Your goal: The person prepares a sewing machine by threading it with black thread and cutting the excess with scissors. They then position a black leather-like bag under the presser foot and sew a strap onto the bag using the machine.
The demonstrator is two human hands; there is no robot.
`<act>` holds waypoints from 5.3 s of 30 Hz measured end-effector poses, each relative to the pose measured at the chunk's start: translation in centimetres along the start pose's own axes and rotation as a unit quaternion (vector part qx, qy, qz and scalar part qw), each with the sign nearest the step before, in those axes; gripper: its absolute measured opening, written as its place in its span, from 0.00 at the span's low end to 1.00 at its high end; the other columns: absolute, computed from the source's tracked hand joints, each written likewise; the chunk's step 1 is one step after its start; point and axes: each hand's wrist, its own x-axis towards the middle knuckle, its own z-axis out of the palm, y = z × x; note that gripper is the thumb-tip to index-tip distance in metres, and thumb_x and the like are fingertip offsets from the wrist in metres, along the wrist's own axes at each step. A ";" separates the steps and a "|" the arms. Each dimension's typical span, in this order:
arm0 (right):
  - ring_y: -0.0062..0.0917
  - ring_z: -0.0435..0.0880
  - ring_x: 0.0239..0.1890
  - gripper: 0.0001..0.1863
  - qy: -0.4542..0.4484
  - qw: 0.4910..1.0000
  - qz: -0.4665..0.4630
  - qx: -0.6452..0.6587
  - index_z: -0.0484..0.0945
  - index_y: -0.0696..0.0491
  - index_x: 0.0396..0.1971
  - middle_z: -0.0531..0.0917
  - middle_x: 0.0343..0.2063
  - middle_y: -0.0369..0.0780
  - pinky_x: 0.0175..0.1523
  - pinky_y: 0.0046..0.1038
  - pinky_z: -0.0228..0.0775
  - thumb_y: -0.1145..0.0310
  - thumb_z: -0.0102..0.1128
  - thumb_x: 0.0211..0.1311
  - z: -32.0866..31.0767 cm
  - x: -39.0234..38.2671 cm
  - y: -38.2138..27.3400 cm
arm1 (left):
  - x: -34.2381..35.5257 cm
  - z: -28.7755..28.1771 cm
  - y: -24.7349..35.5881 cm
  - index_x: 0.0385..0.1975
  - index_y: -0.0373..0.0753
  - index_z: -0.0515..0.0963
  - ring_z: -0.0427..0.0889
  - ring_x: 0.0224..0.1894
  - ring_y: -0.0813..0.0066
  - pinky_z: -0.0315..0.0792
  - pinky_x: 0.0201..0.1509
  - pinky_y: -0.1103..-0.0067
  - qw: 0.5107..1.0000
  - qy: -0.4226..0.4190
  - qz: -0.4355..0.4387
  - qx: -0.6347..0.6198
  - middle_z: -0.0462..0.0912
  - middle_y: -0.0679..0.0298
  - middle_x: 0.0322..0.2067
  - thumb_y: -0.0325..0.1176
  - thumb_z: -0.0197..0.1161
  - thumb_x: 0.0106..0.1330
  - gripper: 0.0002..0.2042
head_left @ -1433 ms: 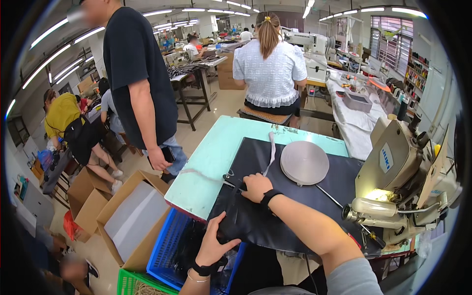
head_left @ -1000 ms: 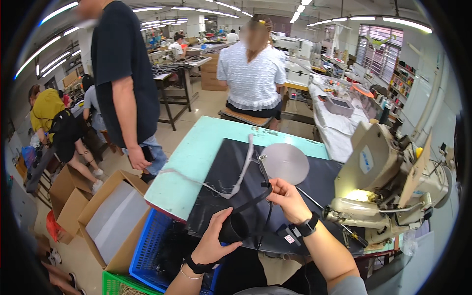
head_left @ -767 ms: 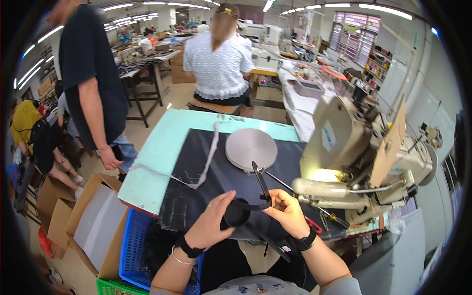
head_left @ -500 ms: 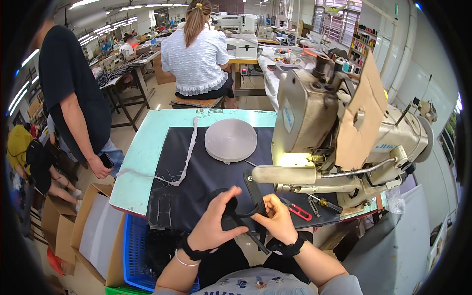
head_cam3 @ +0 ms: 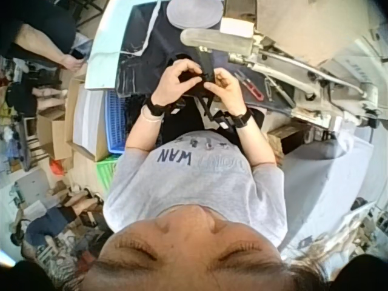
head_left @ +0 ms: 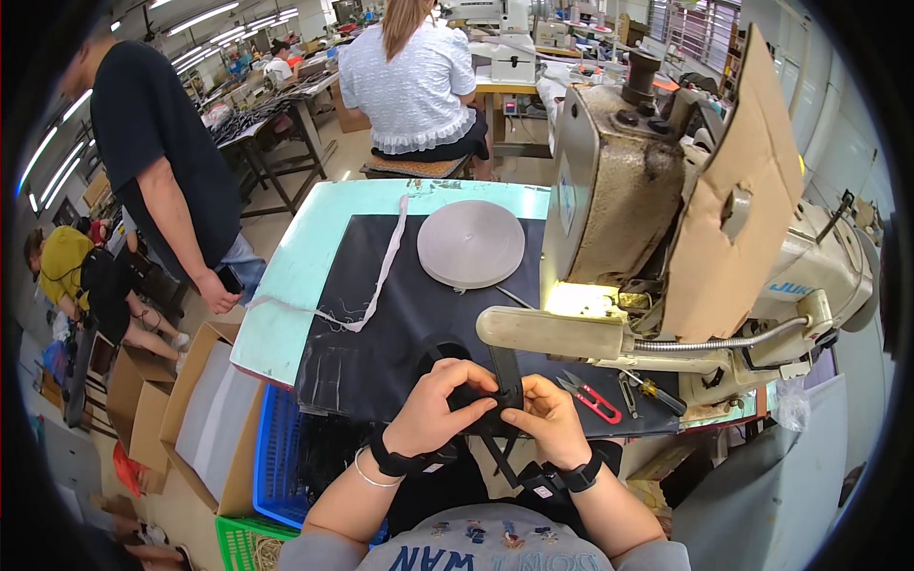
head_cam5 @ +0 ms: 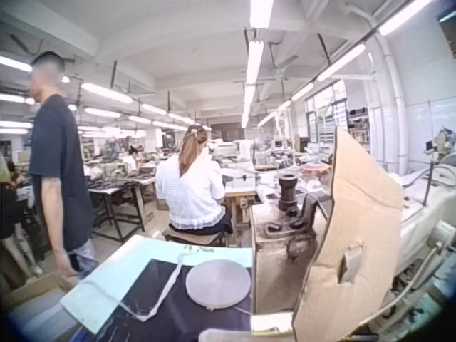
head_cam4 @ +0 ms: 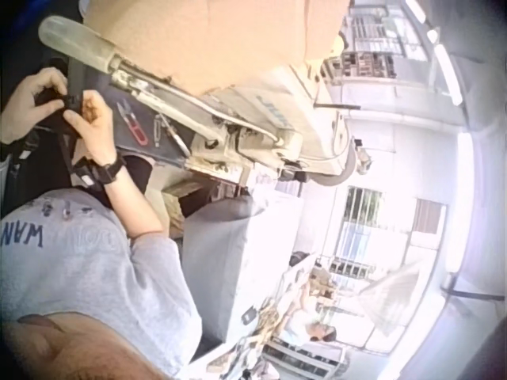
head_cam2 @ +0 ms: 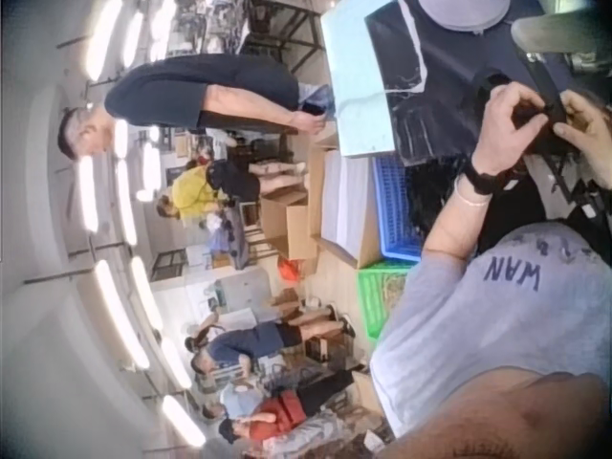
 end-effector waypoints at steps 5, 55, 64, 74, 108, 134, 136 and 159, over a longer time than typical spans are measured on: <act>0.12 0.76 0.35 0.12 0.007 1.000 0.006 -0.006 0.74 0.59 0.38 0.79 0.32 0.33 0.43 0.16 0.69 0.85 0.60 0.54 -0.6 0.2 0.3 | -0.4 0.9 0.0 0.40 0.36 0.73 0.77 0.35 0.75 0.68 0.45 0.80 0.999 0.034 -0.021 -0.019 0.80 0.64 0.32 0.22 0.66 0.51 0.16; 0.16 0.72 0.35 0.08 -0.051 0.996 -0.069 -0.002 0.76 0.58 0.30 0.73 0.31 0.35 0.43 0.18 0.64 0.85 0.60 0.52 -0.6 1.4 1.2 | -0.2 -0.4 0.0 0.30 0.29 0.76 0.81 0.29 0.81 0.73 0.33 0.85 0.987 -0.006 -0.100 -0.126 0.81 0.62 0.25 0.23 0.61 0.55 0.05; 0.14 0.73 0.35 0.09 -0.023 0.996 -0.053 -0.061 0.75 0.59 0.35 0.76 0.33 0.34 0.42 0.17 0.66 0.84 0.59 0.54 0.2 1.7 0.5 | -0.2 -0.2 0.5 0.30 0.29 0.76 0.82 0.29 0.79 0.73 0.33 0.84 0.987 0.051 -0.113 -0.102 0.82 0.60 0.25 0.24 0.61 0.55 0.05; 0.13 0.76 0.37 0.09 0.014 1.000 0.014 -0.001 0.75 0.60 0.38 0.80 0.34 0.34 0.44 0.16 0.67 0.80 0.59 0.57 0.0 1.8 0.1 | -0.2 -1.0 0.2 0.34 0.36 0.76 0.79 0.40 0.69 0.66 0.51 0.74 0.998 0.053 0.003 0.032 0.81 0.61 0.35 0.26 0.63 0.54 0.08; 0.10 0.61 0.26 0.09 0.053 0.970 -0.084 -0.223 0.76 0.58 0.30 0.67 0.24 0.28 0.30 0.13 0.55 0.84 0.62 0.47 1.2 2.2 0.2 | -0.3 -0.6 0.1 0.37 0.37 0.79 0.79 0.36 0.72 0.62 0.52 0.75 0.995 0.040 0.046 0.073 0.82 0.64 0.31 0.25 0.63 0.54 0.10; 0.15 0.58 0.24 0.07 0.084 0.953 -0.109 -0.269 0.73 0.59 0.23 0.63 0.20 0.31 0.29 0.17 0.51 0.80 0.64 0.43 0.9 1.3 0.1 | -0.3 -0.1 -0.4 0.29 0.39 0.77 0.73 0.33 0.70 0.56 0.47 0.73 0.986 0.004 0.069 0.154 0.75 0.66 0.26 0.30 0.63 0.55 0.05; 0.15 0.58 0.24 0.07 0.096 0.956 -0.111 -0.256 0.73 0.59 0.22 0.63 0.20 0.31 0.29 0.18 0.51 0.80 0.63 0.43 1.1 1.3 0.1 | -0.4 0.2 -0.8 0.30 0.39 0.77 0.72 0.34 0.68 0.57 0.48 0.71 0.984 0.026 0.087 0.150 0.74 0.65 0.27 0.31 0.63 0.55 0.06; 0.37 0.75 0.34 0.24 0.057 0.809 -0.313 -0.494 0.74 0.63 0.46 0.77 0.33 0.43 0.38 0.31 0.70 0.77 0.64 0.43 5.3 -0.4 1.0 | -3.8 2.8 -0.1 0.40 0.32 0.76 0.76 0.36 0.80 0.70 0.43 0.83 0.964 0.209 -0.060 -0.155 0.79 0.64 0.35 0.24 0.64 0.57 0.11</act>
